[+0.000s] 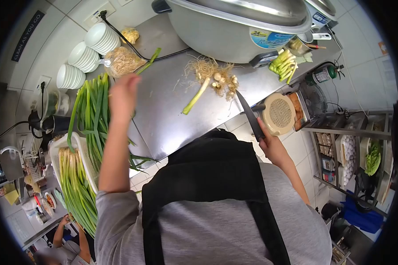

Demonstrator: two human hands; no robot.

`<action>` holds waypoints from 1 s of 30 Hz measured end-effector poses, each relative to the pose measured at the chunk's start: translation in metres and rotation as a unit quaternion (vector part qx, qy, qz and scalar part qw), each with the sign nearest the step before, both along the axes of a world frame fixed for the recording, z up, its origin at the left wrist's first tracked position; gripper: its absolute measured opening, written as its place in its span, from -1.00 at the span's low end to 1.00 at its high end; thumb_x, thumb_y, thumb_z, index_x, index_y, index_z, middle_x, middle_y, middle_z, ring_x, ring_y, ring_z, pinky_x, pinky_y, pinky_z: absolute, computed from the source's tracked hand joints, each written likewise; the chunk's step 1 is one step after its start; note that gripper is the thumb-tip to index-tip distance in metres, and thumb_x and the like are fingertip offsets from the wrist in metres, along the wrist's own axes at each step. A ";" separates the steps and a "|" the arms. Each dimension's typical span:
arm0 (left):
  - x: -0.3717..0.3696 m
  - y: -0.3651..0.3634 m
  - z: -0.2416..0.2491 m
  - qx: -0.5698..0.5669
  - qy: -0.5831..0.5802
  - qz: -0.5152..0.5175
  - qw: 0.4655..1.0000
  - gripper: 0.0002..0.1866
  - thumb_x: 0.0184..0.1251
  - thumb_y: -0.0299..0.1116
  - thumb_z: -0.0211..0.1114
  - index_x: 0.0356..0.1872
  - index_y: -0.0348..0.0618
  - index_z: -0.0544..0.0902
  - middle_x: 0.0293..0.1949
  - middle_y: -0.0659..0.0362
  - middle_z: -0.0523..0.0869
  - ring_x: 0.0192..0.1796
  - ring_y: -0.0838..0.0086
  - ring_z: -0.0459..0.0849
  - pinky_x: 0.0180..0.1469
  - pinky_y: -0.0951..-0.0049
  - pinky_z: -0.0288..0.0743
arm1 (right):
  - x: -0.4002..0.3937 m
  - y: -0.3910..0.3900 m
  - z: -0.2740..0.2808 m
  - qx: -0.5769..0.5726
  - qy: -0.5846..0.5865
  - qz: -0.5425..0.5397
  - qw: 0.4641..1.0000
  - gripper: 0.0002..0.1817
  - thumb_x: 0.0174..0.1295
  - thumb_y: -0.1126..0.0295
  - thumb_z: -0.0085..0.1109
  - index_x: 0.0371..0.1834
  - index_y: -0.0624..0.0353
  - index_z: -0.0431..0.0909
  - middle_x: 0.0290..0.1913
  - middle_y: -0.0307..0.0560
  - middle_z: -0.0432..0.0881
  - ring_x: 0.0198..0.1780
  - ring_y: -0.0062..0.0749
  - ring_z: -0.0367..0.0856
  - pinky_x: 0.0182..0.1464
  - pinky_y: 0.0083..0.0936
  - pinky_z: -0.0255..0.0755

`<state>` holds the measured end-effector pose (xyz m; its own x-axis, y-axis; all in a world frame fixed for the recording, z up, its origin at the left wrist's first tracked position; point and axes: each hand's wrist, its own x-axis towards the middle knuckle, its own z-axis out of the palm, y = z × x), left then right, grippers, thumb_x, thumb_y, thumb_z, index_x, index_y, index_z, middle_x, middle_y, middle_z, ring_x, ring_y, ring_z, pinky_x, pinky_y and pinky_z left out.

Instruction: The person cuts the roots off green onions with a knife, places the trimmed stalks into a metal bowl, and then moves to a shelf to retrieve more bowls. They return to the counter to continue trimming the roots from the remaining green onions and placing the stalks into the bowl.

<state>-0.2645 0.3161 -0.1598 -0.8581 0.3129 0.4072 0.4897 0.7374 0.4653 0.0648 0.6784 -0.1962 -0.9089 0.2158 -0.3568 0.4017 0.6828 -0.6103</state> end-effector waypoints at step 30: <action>0.109 0.168 -0.046 0.145 -0.253 -0.263 0.920 -0.59 0.25 -0.51 0.40 0.13 -0.12 0.55 0.01 0.05 0.67 -0.19 0.28 0.71 -0.09 0.34 0.63 | 0.007 0.074 -0.025 -0.084 0.031 -0.077 0.993 -0.15 0.45 0.57 -0.03 0.70 -0.40 -0.10 -0.56 -0.17 0.48 -0.60 -0.53 0.44 -0.50 -0.48 0.45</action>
<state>-0.1555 0.4839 -0.2060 -0.7217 0.6801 0.1285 0.4093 0.2697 0.8716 0.0716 0.7525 -0.2211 -0.8910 0.2961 -0.3441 0.4517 0.5028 -0.7370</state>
